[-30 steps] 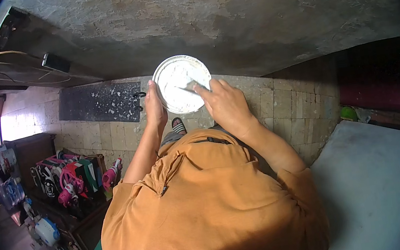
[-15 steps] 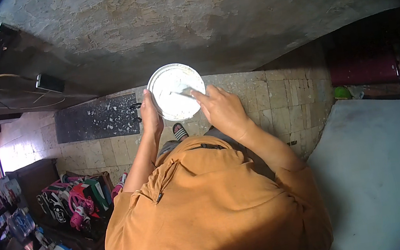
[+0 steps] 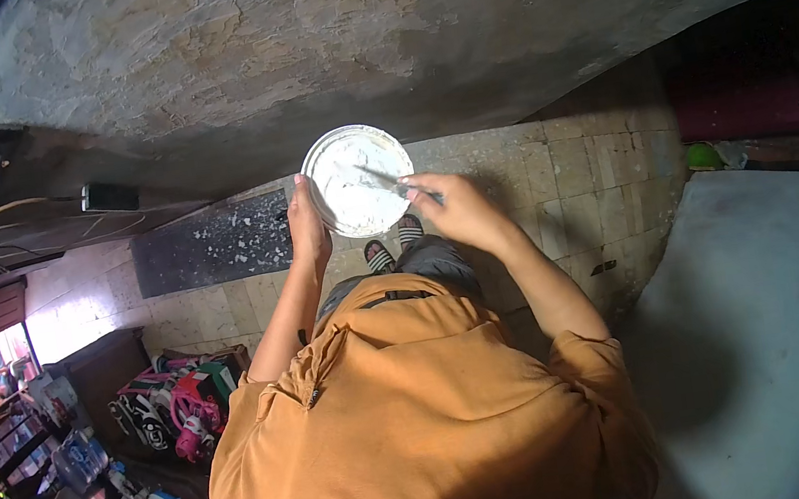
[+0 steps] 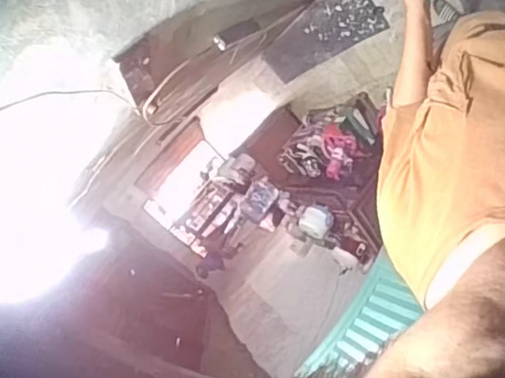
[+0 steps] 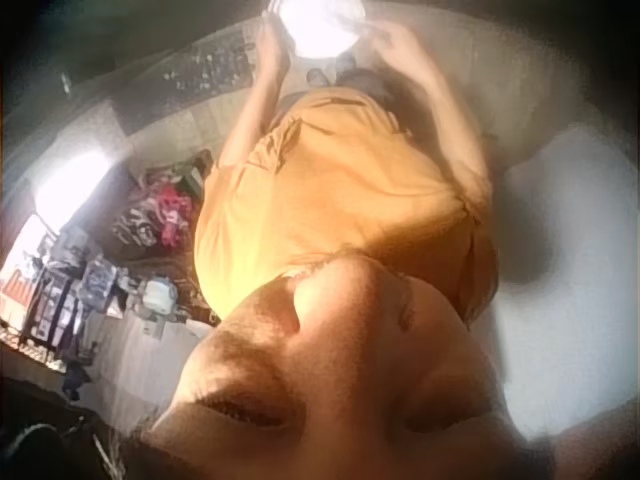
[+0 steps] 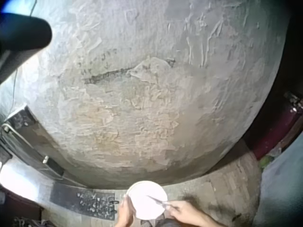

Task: The person applies white spackle to a textured wall using a putty knife, repeatedly loading the tool from a white container.

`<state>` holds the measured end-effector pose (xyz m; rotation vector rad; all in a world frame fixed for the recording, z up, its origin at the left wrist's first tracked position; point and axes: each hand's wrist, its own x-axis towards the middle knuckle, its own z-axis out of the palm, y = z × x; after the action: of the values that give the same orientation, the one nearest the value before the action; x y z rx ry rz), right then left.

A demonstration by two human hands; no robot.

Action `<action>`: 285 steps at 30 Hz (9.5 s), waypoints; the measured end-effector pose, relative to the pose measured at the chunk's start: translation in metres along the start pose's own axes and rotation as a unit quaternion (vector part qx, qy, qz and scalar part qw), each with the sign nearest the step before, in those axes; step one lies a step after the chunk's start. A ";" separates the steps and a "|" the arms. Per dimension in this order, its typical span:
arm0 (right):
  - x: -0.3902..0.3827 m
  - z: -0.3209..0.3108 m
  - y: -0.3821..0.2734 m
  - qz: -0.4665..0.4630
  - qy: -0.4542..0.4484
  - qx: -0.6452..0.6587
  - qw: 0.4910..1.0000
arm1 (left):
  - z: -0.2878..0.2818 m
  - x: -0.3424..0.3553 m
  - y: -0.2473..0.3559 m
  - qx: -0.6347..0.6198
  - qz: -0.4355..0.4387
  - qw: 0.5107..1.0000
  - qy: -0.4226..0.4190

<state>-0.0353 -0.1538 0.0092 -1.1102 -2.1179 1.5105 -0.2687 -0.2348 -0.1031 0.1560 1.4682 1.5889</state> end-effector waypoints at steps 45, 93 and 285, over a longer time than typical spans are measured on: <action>0.301 0.275 0.097 -0.014 0.579 0.314 0.752 | -0.265 0.069 0.162 0.115 -0.042 0.993 -0.002; 0.107 0.274 0.124 0.182 0.429 0.504 0.727 | -0.245 0.079 0.118 0.076 -0.120 0.989 -0.040; 0.290 0.153 0.384 -0.163 0.682 -0.389 0.598 | -0.209 0.421 -0.441 0.014 -0.132 0.955 -0.266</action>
<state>-0.1643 0.0144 -0.4489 -1.2684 -1.4412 -0.6255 -0.4032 -0.1648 -0.7298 0.3584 1.0387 1.1891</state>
